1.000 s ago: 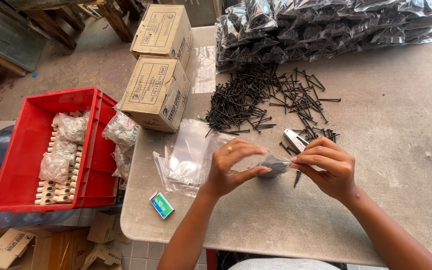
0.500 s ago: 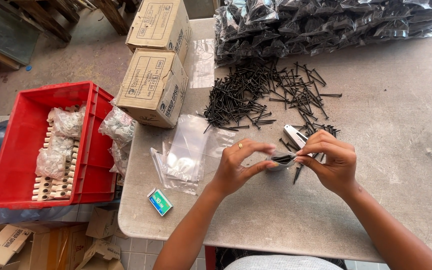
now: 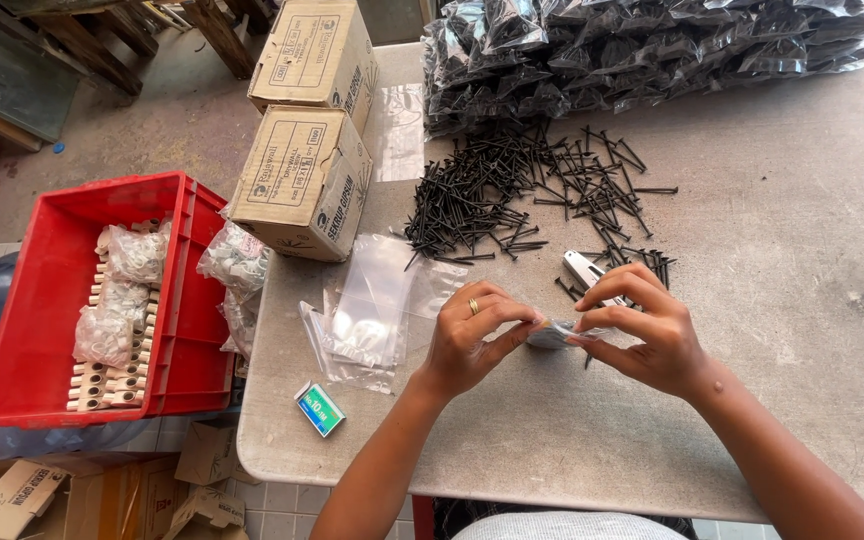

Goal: The person places black nails into small clear plastic bags and seals them with a handheld stapler. They repeat this process, stacking completed bags on the table while more nails remain loose nearby.

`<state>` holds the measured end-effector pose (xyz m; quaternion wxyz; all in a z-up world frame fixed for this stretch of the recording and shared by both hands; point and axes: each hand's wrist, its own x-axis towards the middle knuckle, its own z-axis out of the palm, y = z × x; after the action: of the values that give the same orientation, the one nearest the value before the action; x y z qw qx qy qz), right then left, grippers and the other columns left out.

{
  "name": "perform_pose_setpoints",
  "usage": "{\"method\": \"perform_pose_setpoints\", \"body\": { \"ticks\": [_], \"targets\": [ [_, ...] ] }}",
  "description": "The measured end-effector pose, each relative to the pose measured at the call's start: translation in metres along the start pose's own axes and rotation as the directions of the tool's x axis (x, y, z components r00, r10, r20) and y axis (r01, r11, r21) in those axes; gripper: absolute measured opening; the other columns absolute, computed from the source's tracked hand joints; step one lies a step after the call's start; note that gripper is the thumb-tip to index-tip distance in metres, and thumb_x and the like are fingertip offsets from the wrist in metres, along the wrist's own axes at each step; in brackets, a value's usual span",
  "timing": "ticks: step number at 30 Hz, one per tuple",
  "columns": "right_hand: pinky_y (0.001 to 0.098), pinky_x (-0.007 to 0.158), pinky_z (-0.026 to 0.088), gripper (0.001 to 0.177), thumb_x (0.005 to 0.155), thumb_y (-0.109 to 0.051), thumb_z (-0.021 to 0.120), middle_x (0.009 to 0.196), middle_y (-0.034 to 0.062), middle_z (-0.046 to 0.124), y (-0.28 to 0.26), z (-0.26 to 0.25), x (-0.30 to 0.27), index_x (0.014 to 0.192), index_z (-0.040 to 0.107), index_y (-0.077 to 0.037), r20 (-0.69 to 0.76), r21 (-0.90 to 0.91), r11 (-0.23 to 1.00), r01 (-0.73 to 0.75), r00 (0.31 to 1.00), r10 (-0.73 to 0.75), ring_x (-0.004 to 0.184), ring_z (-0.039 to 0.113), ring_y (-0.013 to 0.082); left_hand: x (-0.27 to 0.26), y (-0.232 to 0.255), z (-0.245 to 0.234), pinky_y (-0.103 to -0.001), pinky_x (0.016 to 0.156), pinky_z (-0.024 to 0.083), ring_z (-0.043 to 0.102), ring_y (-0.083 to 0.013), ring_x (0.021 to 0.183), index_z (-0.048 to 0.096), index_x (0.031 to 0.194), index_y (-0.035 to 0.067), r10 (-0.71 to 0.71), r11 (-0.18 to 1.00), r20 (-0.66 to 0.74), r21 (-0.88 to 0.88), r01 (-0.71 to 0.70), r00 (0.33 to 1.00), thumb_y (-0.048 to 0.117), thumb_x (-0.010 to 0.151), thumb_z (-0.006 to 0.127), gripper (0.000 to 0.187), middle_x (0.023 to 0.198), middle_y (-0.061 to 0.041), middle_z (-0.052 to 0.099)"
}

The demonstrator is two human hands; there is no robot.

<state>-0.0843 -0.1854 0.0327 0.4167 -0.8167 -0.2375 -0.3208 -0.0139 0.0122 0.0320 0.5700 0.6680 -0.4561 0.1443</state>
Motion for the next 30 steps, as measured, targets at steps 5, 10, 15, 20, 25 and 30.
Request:
{"method": "perform_pose_setpoints", "body": {
  "ticks": [5,10,15,20,25,30],
  "targets": [
    [0.0404,0.073,0.049,0.007,0.071,-0.008,0.073,0.085,0.007,0.063,-0.002,-0.003,-0.002,0.073,0.066,-0.01,-0.007,-0.029,0.999,0.029,1.0,-0.029,0.081,0.059,0.0274,-0.001,-0.003,0.0,-0.029,0.063,0.05,0.063,-0.0184,0.065,0.068,0.084,0.013,0.01,1.0,-0.003,0.013,-0.009,1.0,0.012,0.079,0.072,0.006,0.073,0.001,0.068],
    [0.0416,0.082,0.046,0.008,0.07,-0.016,0.074,0.089,0.0051,0.063,-0.003,-0.004,-0.005,0.073,0.067,-0.014,0.04,-0.106,0.994,0.03,0.999,-0.026,0.09,0.057,0.0273,0.001,-0.001,-0.002,-0.03,0.063,0.049,0.062,-0.0195,0.065,0.067,0.084,0.013,0.041,0.999,0.011,0.029,-0.041,0.999,0.012,0.08,0.071,0.006,0.072,0.001,0.067],
    [0.0418,0.082,0.046,0.01,0.073,-0.017,0.072,0.089,0.0055,0.063,-0.01,-0.004,-0.004,0.069,0.063,-0.013,0.06,-0.133,0.986,0.096,0.994,-0.089,0.09,0.056,0.0265,0.0,-0.002,-0.002,-0.03,0.063,0.049,0.062,-0.0187,0.064,0.067,0.083,0.015,0.058,0.996,0.012,0.06,-0.059,0.998,0.014,0.082,0.07,0.003,0.073,0.002,0.068],
    [0.0418,0.084,0.045,0.018,0.074,-0.023,0.072,0.086,0.0057,0.061,-0.006,-0.011,-0.003,0.067,0.06,-0.011,0.046,-0.2,0.977,0.077,0.997,-0.069,0.091,0.056,0.0269,-0.003,-0.005,0.0,-0.029,0.062,0.049,0.061,-0.0182,0.064,0.067,0.083,0.015,0.067,0.995,-0.001,0.07,-0.067,0.998,0.015,0.083,0.069,0.002,0.072,0.003,0.068],
    [0.0422,0.085,0.045,0.022,0.079,-0.025,0.068,0.085,0.006,0.061,-0.004,-0.01,-0.006,0.067,0.058,-0.01,0.046,-0.215,0.975,0.051,0.998,-0.042,0.091,0.056,0.0277,-0.004,-0.005,0.003,-0.029,0.061,0.049,0.061,-0.0187,0.063,0.067,0.083,0.014,0.075,0.995,0.0,0.063,-0.075,0.997,0.013,0.082,0.069,0.002,0.072,0.002,0.068],
    [0.0401,0.084,0.047,0.022,0.083,-0.024,0.061,0.082,0.0047,0.063,-0.009,-0.008,0.001,0.066,0.057,-0.009,0.042,-0.052,0.996,-0.079,0.996,0.081,0.088,0.058,0.028,-0.008,-0.009,0.004,-0.029,0.06,0.048,0.061,-0.0174,0.062,0.067,0.082,0.014,0.097,0.992,-0.02,0.078,-0.095,0.995,0.014,0.083,0.069,0.002,0.072,0.002,0.068]
  ]
}}
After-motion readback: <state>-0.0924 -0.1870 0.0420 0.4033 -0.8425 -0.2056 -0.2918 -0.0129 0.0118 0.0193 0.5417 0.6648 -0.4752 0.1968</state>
